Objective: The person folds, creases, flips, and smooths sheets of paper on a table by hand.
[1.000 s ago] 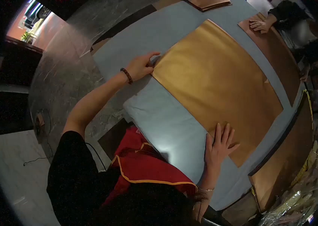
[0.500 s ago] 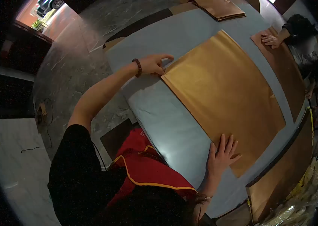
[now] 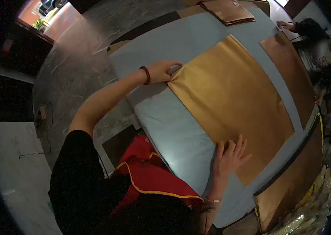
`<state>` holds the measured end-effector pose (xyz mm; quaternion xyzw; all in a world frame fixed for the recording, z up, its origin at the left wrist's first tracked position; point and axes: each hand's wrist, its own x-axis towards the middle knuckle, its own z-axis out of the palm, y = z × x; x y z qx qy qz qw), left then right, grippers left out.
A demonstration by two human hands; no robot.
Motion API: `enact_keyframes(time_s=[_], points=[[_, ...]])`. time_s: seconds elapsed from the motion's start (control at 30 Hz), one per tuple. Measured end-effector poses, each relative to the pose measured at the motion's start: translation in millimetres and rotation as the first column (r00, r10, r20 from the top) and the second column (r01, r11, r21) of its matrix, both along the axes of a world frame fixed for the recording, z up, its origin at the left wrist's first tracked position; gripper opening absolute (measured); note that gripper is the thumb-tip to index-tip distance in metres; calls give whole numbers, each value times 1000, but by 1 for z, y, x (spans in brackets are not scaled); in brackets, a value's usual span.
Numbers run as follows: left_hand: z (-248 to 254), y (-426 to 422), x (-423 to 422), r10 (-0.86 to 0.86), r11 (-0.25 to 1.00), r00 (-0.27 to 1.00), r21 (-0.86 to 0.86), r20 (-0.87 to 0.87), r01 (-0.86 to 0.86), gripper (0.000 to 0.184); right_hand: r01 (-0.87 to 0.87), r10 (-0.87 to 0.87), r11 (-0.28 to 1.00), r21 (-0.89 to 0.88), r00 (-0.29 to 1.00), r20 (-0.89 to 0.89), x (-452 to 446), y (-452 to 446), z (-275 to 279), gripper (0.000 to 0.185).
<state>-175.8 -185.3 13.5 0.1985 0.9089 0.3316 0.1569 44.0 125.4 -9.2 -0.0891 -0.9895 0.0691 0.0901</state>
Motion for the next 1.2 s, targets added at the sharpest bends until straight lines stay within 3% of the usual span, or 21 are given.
enact_keyframes(time_s=[0.13, 0.2, 0.47, 0.57, 0.8, 0.87, 0.93, 1.0, 1.07, 1.13, 1.2], points=[[8, 2, 1, 23, 1000, 991, -4, 129, -23, 60, 32, -32, 996, -82, 999, 2, -39, -8, 7, 31], [10, 4, 5, 26, 999, 995, -29, 99, -24, 60, 16, -14, 1000, 21, 991, -130, -46, -4, -2, 35], [7, 1, 3, 22, 1000, 992, -6, 121, -22, 58, 124, -118, 990, 61, 989, -94, -49, -3, -7, 49], [3, -1, 0, 17, 1000, 991, -4, 131, -17, 64, 82, -73, 996, 44, 984, -165, -50, -6, -4, 53], [6, -4, -5, 40, 997, 989, -64, 140, -31, 65, 55, -50, 997, 45, 994, -97, -48, 0, -14, 63], [13, -8, -6, -48, 993, 990, -103, 131, 61, 64, 42, -36, 998, 51, 993, -112, -48, 0, -15, 62], [11, -17, -14, 3, 995, 990, -96, 144, 11, 55, 46, -41, 998, 47, 994, -100, -48, 0, -13, 61], [16, -17, -25, 162, 986, 976, -47, 142, -157, 47, 45, -41, 997, 56, 996, -76, -48, 1, -15, 61], [21, -1, -26, 187, 982, 978, 23, 93, -190, 42, 55, -52, 996, 69, 997, -57, -50, -1, -15, 61], [16, 34, -22, 223, 946, 969, 263, -105, -189, 39, 57, -54, 997, 58, 997, -62, -50, -2, -11, 62], [7, 75, -12, 29, 953, 968, 299, -249, 48, 39, 48, -46, 997, 68, 999, -26, -50, 0, -9, 62]])
